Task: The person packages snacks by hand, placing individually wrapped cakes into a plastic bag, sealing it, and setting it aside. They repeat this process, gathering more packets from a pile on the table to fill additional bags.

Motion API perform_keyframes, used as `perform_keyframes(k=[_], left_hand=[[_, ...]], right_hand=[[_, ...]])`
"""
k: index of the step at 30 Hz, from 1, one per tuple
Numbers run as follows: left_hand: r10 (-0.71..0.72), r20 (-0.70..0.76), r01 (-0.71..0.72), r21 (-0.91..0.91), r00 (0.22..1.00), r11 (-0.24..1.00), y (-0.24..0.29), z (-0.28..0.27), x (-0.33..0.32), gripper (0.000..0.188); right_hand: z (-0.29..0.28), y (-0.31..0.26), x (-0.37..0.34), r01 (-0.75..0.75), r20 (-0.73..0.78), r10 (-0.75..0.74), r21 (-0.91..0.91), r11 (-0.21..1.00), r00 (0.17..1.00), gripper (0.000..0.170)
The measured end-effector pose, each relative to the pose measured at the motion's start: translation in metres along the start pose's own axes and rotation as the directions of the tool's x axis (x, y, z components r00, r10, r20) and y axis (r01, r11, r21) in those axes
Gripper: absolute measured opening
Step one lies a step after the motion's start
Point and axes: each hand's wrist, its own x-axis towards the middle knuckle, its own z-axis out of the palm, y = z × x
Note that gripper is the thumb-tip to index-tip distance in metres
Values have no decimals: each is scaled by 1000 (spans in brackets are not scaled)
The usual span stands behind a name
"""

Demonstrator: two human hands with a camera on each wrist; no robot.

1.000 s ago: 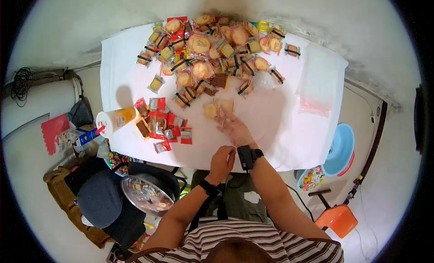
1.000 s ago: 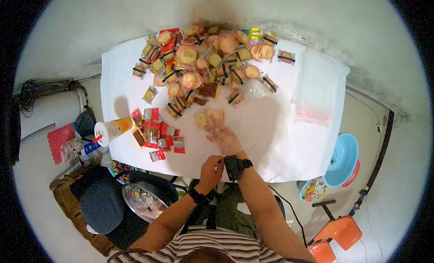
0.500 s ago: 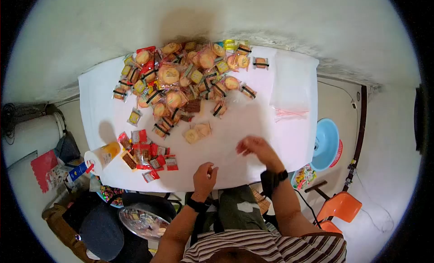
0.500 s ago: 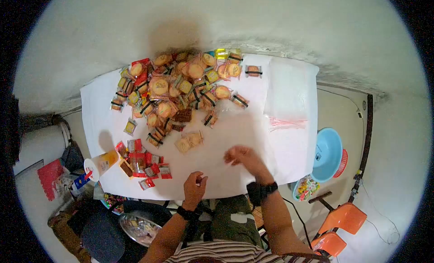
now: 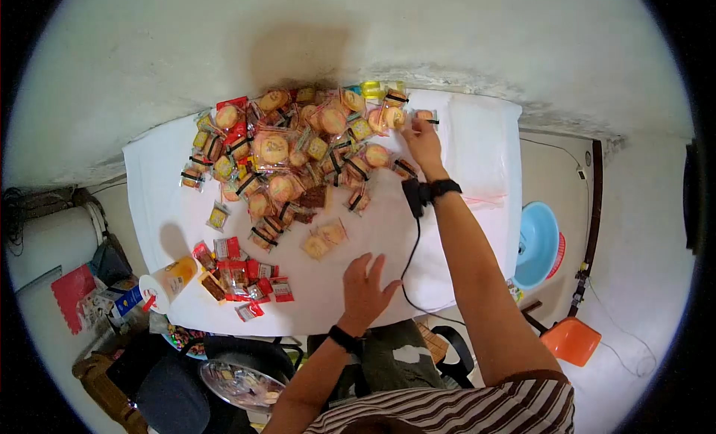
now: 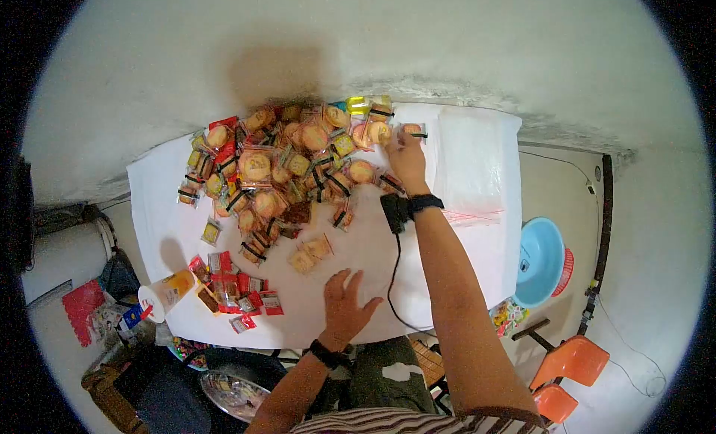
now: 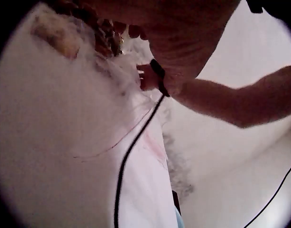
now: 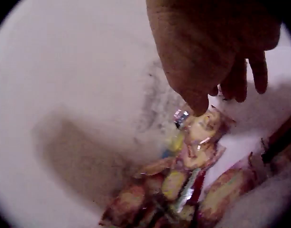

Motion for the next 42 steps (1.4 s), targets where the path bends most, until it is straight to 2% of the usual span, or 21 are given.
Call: perform_keyframes(k=[2, 4, 6, 10, 12, 13, 15, 16, 19, 22, 24, 26, 28, 30, 32, 33, 34, 36, 38, 40, 42], left_hand=[[14, 77, -19, 70, 997, 997, 1, 18, 2, 68], [20, 67, -28, 119, 998, 992, -1, 26, -2, 68], [-1, 177, -38, 216, 984, 976, -10, 37, -16, 58], [37, 138, -74, 274, 990, 959, -30, 45, -44, 45], [85, 63, -96, 201, 994, 975, -33, 41, -51, 29], [85, 66, -97, 204, 994, 974, -34, 39, -54, 29], [47, 42, -52, 130, 998, 990, -34, 32, -53, 17], [47, 45, -52, 131, 998, 990, -33, 27, -53, 17], [-23, 41, 20, 86, 999, 996, -30, 14, -47, 13], [-75, -7, 76, 18, 997, 997, -29, 4, -49, 14], [-174, -21, 169, -147, 985, 975, -21, -5, -46, 13], [-211, -29, 202, -194, 977, 960, -15, -10, -41, 13], [-234, -38, 217, -253, 972, 943, -13, -12, -38, 13], [-200, -44, 182, -259, 979, 949, -10, -13, -39, 17], [-191, -13, 181, -266, 981, 947, -11, -11, -44, 20], [-182, 16, 179, -271, 983, 946, -11, -12, -47, 23], [-181, 15, 179, -270, 983, 946, -11, -12, -48, 23], [-106, 22, 108, -217, 994, 970, -12, -15, -50, 17], [-21, 6, 22, -151, 1000, 988, -16, -20, -51, 20], [63, -5, -63, -87, 998, 994, -17, -24, -53, 22], [13, 11, -12, -57, 1000, 998, -14, -27, -54, 27]], right_hand=[[14, -4, 9, -57, 91, 61, -43, 997, 994, 35], [22, -11, 9, -64, 82, 69, -63, 996, 994, 36], [26, -16, 7, -108, -55, 106, -34, 994, 993, 36], [36, 10, 17, -62, -95, 60, -11, 998, 994, 32], [25, 6, 18, -325, 281, 260, 213, 922, 924, 28], [19, 4, 16, -327, 282, 262, 215, 920, 923, 28], [1, -10, 6, -516, 423, 360, 347, 783, 832, 22], [-6, -12, 0, -518, 423, 362, 348, 782, 831, 22], [-28, -14, -26, -604, 506, 329, 655, 454, 797, 21], [-69, -18, -72, -621, 561, 276, 643, 448, 780, 24], [-94, -2, -110, -629, 663, 97, 639, 442, 742, 25], [-120, -17, -154, -622, 761, 170, 356, 697, 626, 25], [-138, -1, -200, -673, 934, 38, 227, 704, 355, 22], [-136, -12, -239, -733, 974, 91, 95, 674, 209, 25], [-122, -26, -263, -725, 949, 221, 10, 689, 223, 27], [-116, -36, -271, -738, 918, 266, 40, 673, 293, 25], [-110, -39, -279, -738, 919, 265, 41, 673, 293, 25], [-96, -50, -288, -682, 830, 278, 160, 713, 484, 24], [-94, -55, -295, -683, 797, 346, 112, 721, 496, 23], [-90, -50, -310, -497, 459, 363, 213, 841, 811, 22], [-95, -57, -316, -476, 475, 330, 228, 849, 816, 19]])
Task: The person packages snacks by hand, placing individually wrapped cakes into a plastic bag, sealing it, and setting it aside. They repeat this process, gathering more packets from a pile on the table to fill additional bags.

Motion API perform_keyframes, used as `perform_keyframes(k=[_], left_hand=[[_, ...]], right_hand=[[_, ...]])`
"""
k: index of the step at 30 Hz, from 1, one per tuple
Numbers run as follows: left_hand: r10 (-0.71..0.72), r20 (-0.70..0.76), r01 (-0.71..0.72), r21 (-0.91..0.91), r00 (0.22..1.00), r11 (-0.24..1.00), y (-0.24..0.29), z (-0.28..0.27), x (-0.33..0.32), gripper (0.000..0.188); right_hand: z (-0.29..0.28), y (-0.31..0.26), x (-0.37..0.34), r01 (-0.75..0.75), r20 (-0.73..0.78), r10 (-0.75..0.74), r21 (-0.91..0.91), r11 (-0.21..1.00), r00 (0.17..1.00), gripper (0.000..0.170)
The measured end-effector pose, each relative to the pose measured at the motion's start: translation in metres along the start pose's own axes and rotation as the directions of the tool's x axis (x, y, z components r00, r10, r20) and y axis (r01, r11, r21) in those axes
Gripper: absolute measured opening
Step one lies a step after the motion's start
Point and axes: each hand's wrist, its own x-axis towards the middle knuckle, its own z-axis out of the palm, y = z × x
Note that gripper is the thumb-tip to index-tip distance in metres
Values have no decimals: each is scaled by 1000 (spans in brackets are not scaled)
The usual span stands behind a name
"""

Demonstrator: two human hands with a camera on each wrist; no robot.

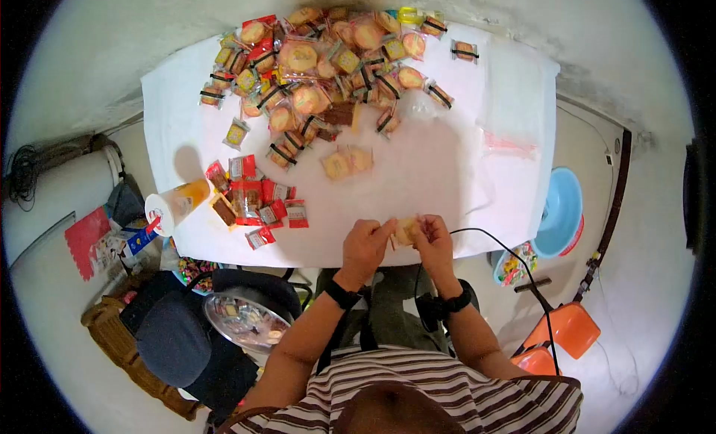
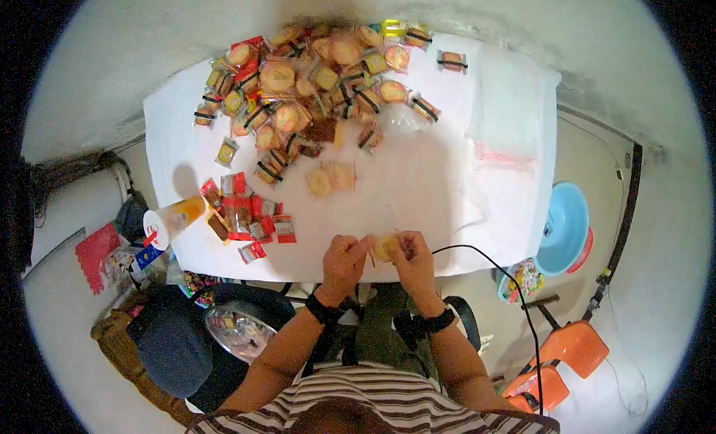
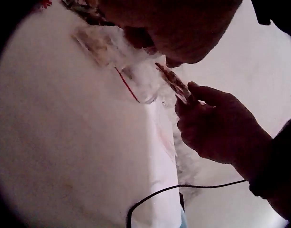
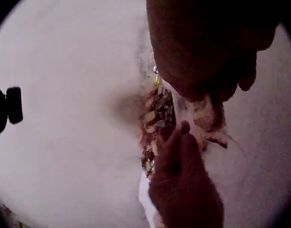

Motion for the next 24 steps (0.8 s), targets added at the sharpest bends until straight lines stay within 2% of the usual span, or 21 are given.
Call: perform_keyframes(k=[2, 3, 4, 6, 8, 9, 11, 12, 14, 15, 17, 18, 19, 20, 21, 22, 24], left_hand=[[-32, -14, 31, -67, 999, 997, -1, 3, -2, 33], [-61, -40, 55, -123, 997, 991, -1, 5, -2, 38], [-60, -38, 55, -127, 998, 990, -1, 5, -3, 38], [-37, -30, 34, -107, 999, 994, -1, 6, -3, 38], [-24, -16, 22, -123, 1000, 992, 1, 5, -2, 34], [-10, 0, 10, -137, 1000, 990, 2, 4, -2, 31], [-4, 4, 4, -108, 1000, 994, 0, 3, -1, 33], [-3, 9, 3, -77, 1000, 997, -1, 3, -2, 35], [6, -8, -7, -118, 1000, 993, -3, 9, -5, 33], [11, -18, -14, -163, 1000, 987, -2, 12, -8, 31], [-9, 22, 13, -161, 1000, 987, 3, 14, -12, 31], [-28, 61, 37, -157, 998, 987, 5, 15, -12, 30], [-26, 57, 35, -158, 998, 987, 7, 16, -12, 30], [1, 69, 10, -164, 998, 986, 7, 17, -13, 31], [29, 82, -15, -169, 996, 986, 8, 17, -14, 32], [33, 80, -19, -165, 996, 986, 9, 18, -15, 32], [4, 140, 24, -197, 990, 980, 11, 17, -16, 34]], right_hand=[[-3, -13, -13, 23, 20, -23, -1, 1000, 1000, 19], [-5, -28, -16, 149, 137, -123, -192, 970, 983, 20], [-6, -37, -16, 287, 271, -196, -356, 889, 942, 22], [-2, -37, -11, 313, 259, -228, -357, 880, 939, 26], [3, -26, 0, 43, 264, -5, -138, 990, 964, 21], [7, -17, 6, 43, 262, -5, -138, 989, 965, 21], [16, -3, 19, -83, 92, 66, 200, 976, 994, 27], [17, -1, 21, -79, 92, 61, 200, 977, 994, 27], [19, 2, 26, -322, 86, 318, 442, 837, 944, 32], [26, 7, 27, -322, 87, 317, 442, 837, 944, 32], [45, 27, 27, -284, 147, 294, 817, 503, 944, 32], [51, 44, 27, -281, 144, 292, 816, 505, 945, 32], [58, 63, 27, -137, 147, 58, 611, 779, 987, 37], [63, 72, 28, 81, 220, -167, 354, 932, 961, 43], [61, 32, 31, -493, 432, 240, 791, 362, 870, 42], [64, 25, 40, -491, 433, 234, 793, 362, 871, 42], [71, 19, 54, -565, 396, 406, 636, 525, 824, 36]])
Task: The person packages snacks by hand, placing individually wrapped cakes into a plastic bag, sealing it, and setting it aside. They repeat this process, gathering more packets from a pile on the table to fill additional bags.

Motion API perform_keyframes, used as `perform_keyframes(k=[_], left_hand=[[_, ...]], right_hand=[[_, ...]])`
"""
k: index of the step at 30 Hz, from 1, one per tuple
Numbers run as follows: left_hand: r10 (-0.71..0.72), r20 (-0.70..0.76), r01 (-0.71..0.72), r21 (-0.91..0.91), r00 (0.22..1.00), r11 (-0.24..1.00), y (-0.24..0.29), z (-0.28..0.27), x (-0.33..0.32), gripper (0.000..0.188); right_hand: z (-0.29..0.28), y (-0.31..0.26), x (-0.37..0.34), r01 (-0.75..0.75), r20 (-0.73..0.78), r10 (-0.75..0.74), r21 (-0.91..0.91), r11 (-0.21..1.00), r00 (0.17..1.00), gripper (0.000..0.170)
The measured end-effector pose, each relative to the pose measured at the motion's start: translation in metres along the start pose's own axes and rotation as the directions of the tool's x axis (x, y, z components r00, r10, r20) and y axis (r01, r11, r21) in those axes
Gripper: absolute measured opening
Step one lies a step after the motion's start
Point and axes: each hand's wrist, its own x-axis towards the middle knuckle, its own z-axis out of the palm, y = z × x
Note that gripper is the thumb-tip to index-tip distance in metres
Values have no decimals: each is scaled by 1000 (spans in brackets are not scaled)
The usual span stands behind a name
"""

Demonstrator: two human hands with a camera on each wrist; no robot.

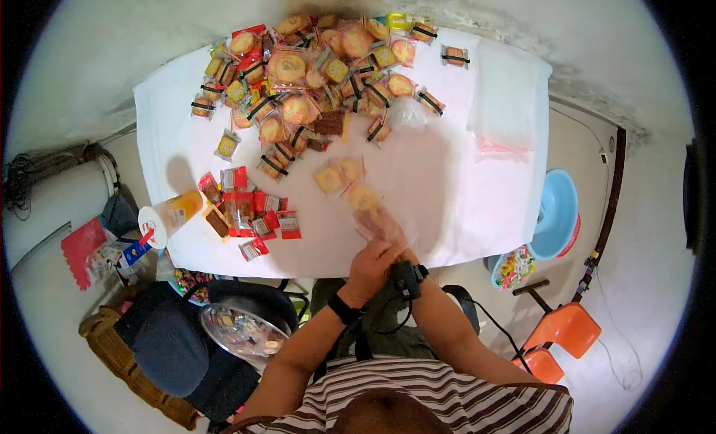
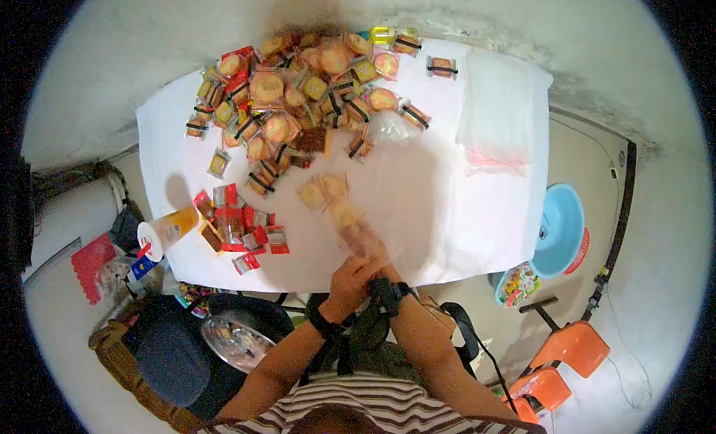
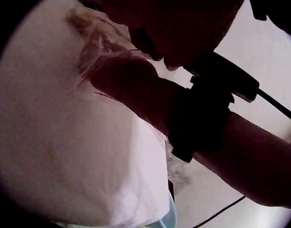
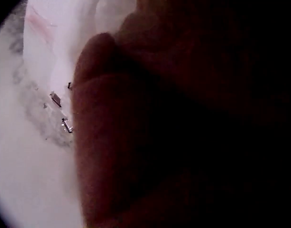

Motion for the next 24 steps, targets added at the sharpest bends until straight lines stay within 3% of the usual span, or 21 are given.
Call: perform_keyframes(k=[1, 3, 4, 6, 10, 12, 16, 18, 21, 24], left_hand=[[4, 1, -4, 5, 1000, 1000, -1, -1, 1, 34], [48, -49, -46, 51, 998, 998, -1, -5, 2, 36], [52, -47, -49, 55, 998, 997, -2, -7, 2, 36], [-19, -62, 17, -34, 998, 999, -3, -9, 1, 35], [-117, -47, 117, 0, 992, 993, -7, -14, 0, 34], [-130, -74, 132, 23, 989, 991, -11, -13, 2, 34], [-171, -114, 173, 8, 979, 985, -9, -13, 7, 30], [-201, -156, 190, -84, 967, 978, -3, -15, 14, 23], [-281, -205, 269, -83, 938, 960, -6, -11, 17, 16], [-206, -262, 194, -71, 943, 978, -7, -12, 28, 15]], right_hand=[[1, 1, 8, 3, 5, -3, 4, 1000, 1000, 36], [5, 1, 21, 95, 185, -157, 310, 946, 970, 30], [6, 1, 26, 96, 187, -161, 313, 945, 969, 30], [19, -10, 23, 221, 42, -238, 245, 944, 970, 25], [24, -19, 47, 283, 43, -302, 246, 927, 952, 24], [21, -27, 61, 299, 187, -306, 67, 952, 934, 27], [29, -34, 58, 252, 195, -264, 85, 964, 944, 39], [32, -40, 45, 170, 357, -215, 154, 973, 909, 49], [19, -39, 11, 93, 330, -143, 161, 983, 933, 55], [1, -22, -11, 208, 392, -187, -12, 978, 901, 55]])
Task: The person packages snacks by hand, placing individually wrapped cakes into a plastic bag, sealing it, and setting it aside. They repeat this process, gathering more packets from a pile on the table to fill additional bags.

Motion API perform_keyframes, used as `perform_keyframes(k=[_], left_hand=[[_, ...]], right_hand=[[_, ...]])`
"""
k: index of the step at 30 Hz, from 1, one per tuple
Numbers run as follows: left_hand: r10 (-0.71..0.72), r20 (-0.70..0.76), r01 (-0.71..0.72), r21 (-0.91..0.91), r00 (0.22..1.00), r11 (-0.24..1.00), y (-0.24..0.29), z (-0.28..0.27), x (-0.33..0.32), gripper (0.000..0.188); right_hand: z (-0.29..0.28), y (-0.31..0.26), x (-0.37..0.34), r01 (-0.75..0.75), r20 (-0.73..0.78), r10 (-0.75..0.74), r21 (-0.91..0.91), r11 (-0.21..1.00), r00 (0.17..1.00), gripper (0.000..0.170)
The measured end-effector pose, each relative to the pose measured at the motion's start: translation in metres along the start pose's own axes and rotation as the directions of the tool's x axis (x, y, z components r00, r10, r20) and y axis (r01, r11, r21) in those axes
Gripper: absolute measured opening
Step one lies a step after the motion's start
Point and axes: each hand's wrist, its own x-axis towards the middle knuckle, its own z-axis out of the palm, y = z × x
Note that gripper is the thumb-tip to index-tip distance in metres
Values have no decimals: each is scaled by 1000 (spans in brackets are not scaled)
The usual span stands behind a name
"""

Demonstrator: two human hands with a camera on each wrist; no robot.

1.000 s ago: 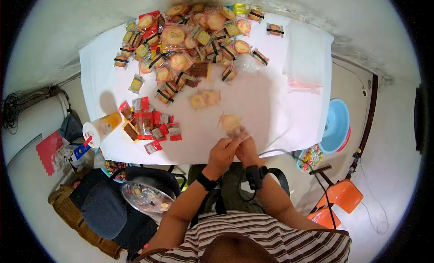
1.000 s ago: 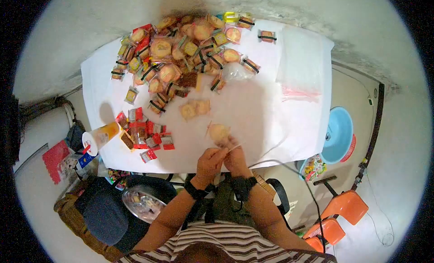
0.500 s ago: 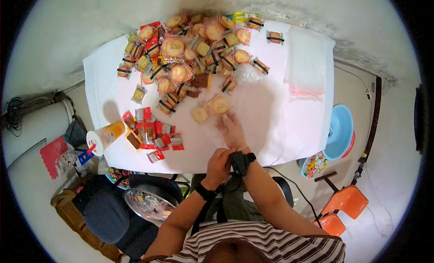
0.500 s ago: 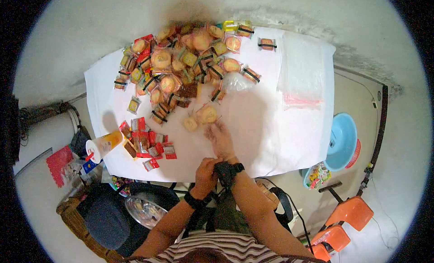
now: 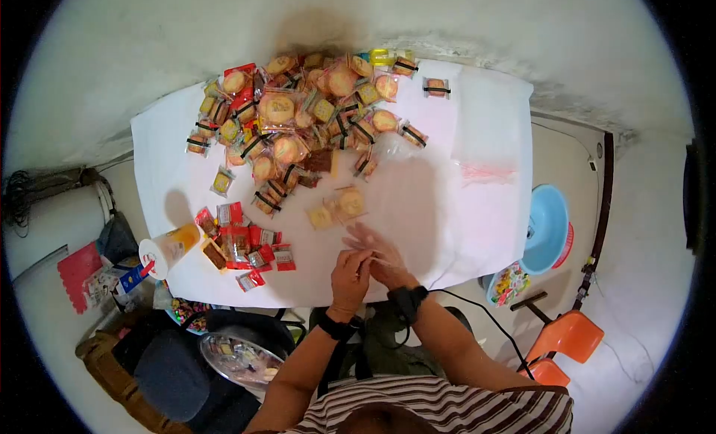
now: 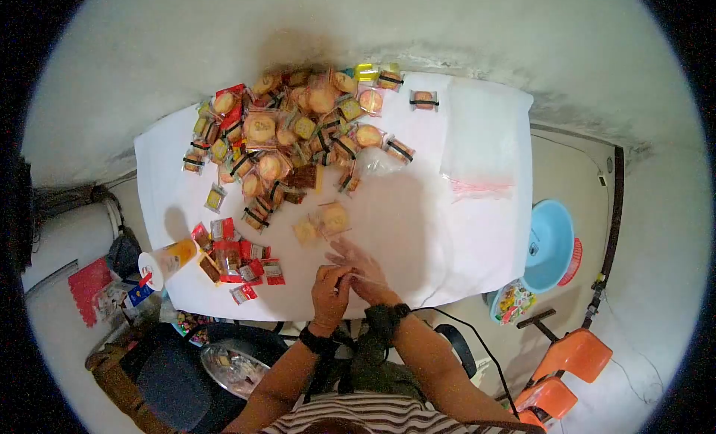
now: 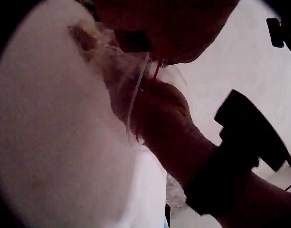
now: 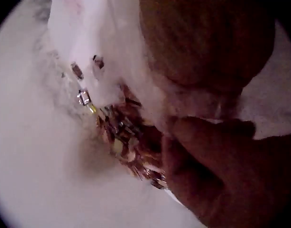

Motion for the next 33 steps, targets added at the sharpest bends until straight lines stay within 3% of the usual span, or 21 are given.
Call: perform_keyframes(k=[1, 3, 4, 6, 7, 9, 10, 11, 12, 14, 15, 16, 18, 19, 21, 25, 27, 28, 29, 30, 33], left_hand=[[1, -3, -1, -5, 1000, 1000, 0, 1, 1, 15], [-8, -13, 8, 16, 1000, 1000, -2, 3, 3, 12], [-6, -12, 6, 15, 1000, 1000, -2, 2, 4, 12], [-72, -57, 70, -30, 996, 997, 0, 0, 8, 10], [-68, -56, 66, -33, 996, 997, -2, -1, 9, 10], [-80, -114, 72, -68, 990, 995, -5, -6, 5, 8], [-83, -110, 76, -67, 990, 995, -7, -10, 2, 8], [-70, -79, 66, -51, 994, 997, -8, -14, 0, 8], [-55, -50, 53, -36, 997, 998, -9, -16, -3, 8], [-106, 34, 107, -40, 994, 993, -8, -19, -10, 8], [-160, 116, 165, -40, 980, 985, -6, -19, -14, 8], [-156, 117, 162, -40, 981, 986, -5, -16, -17, 8], [-72, 117, 85, -103, 990, 991, -5, -8, -20, 8], [-67, 119, 79, -99, 991, 992, -2, -7, -20, 8], [-144, 214, 164, -80, 966, 983, 5, -5, -20, 9], [-137, 268, 162, -74, 954, 984, 1, -1, -21, 12], [-93, 256, 117, -80, 962, 990, -1, -1, -20, 12], [-88, 267, 115, -84, 960, 990, -1, -2, -19, 12], [-107, 259, 130, -71, 960, 989, 0, -3, -18, 12], [-127, 250, 145, -55, 960, 988, 1, -4, -16, 11], [-93, 244, 108, -48, 965, 993, -3, -3, -13, 11]], right_hand=[[-1, 1, -10, 1, 0, -1, -6, 1000, 1000, 55], [8, -2, -30, -5, -48, -16, -413, 911, 999, 53], [4, 11, -38, -3, -48, -18, -413, 911, 999, 53], [4, 23, -47, 135, 63, -137, -783, 608, 989, 51], [0, 23, -55, 137, 63, -141, -784, 606, 988, 51], [38, -24, -83, 300, 302, -22, -932, 202, 953, 48], [41, -47, -88, 296, 299, -21, -933, 206, 954, 48], [39, -77, -84, 50, 141, 269, -947, 318, 953, 48], [34, -100, -78, -214, 12, 547, -913, 348, 837, 47], [16, -120, -60, -189, -154, 117, -885, 426, 981, 51], [13, -127, -42, -25, -85, -241, -970, 240, 967, 53], [10, -132, -18, 70, 60, -551, -998, -3, 832, 56], [-3, -130, 35, 127, 224, -740, -974, -186, 634, 58], [-7, -132, 56, 129, 222, -745, -975, -183, 629, 58], [-16, -134, 85, 68, 365, -626, -893, -445, 689, 60], [-46, -126, 100, 165, 363, -615, -920, -355, 700, 46], [-57, -124, 93, 241, 304, -775, -950, -201, 554, 39], [-63, -122, 89, 230, 298, -779, -952, -201, 552, 39], [-63, -121, 83, 247, -61, -763, -927, 282, 644, 33], [-63, -121, 79, 212, -365, -577, -682, 700, 731, 27], [-75, -127, 60, 252, -445, -541, -558, 791, 714, 23]])
